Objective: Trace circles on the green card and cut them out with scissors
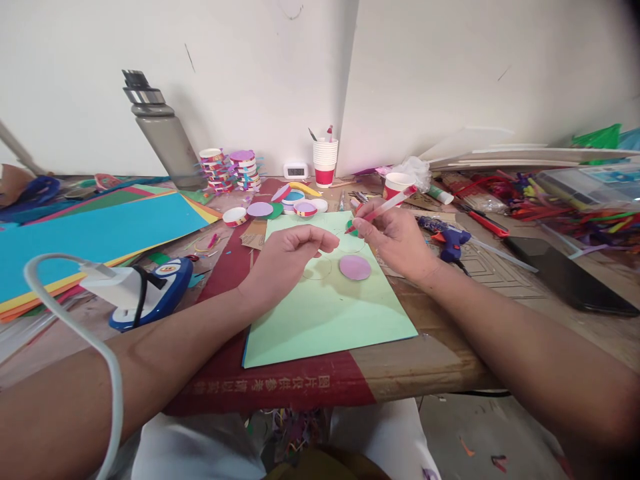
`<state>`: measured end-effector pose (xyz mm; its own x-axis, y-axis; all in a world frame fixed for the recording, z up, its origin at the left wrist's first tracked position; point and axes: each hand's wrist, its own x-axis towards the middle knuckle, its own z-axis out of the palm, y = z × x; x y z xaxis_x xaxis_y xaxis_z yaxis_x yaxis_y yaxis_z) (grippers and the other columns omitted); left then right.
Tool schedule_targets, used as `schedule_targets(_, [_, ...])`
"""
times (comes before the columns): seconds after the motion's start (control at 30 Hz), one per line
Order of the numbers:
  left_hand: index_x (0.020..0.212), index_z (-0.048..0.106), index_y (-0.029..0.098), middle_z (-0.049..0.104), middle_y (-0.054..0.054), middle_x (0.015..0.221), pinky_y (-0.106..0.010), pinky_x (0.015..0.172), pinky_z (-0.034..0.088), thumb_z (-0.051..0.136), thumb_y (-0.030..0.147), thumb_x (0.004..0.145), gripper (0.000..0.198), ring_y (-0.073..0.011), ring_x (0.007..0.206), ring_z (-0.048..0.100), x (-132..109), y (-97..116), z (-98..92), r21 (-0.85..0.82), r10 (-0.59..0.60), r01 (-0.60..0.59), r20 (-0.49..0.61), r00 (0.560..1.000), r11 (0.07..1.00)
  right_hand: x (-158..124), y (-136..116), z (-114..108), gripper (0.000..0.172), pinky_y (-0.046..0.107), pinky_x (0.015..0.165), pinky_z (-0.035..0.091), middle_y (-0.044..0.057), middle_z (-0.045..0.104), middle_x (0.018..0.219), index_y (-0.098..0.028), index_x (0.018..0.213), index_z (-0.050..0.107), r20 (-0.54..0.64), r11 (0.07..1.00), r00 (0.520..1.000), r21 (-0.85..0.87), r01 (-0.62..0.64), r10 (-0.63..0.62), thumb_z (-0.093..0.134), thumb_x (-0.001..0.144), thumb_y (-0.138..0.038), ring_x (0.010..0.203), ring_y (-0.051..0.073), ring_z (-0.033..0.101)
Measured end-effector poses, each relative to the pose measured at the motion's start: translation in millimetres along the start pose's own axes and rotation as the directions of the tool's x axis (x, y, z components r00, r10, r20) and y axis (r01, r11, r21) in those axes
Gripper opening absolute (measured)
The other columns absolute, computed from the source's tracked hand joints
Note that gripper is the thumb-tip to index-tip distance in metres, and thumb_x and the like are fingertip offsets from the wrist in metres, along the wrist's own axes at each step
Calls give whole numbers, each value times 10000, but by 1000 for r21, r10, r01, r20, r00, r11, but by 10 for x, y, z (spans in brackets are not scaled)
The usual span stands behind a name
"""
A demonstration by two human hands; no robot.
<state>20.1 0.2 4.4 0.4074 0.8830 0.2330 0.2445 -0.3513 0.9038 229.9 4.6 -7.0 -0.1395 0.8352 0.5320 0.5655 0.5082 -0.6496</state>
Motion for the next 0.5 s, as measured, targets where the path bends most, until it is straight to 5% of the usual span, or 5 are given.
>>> schedule_targets(0.5, [965, 740, 186, 737, -38, 978, -326, 897, 489, 528, 333, 902, 265, -197, 979, 643, -12, 36, 0, 58, 27, -29, 50, 998, 998, -4, 7, -9, 286, 291, 605, 384, 51, 648, 782, -177, 765, 616, -12, 998, 1000, -57, 14, -15, 558, 936, -399, 687, 161, 558])
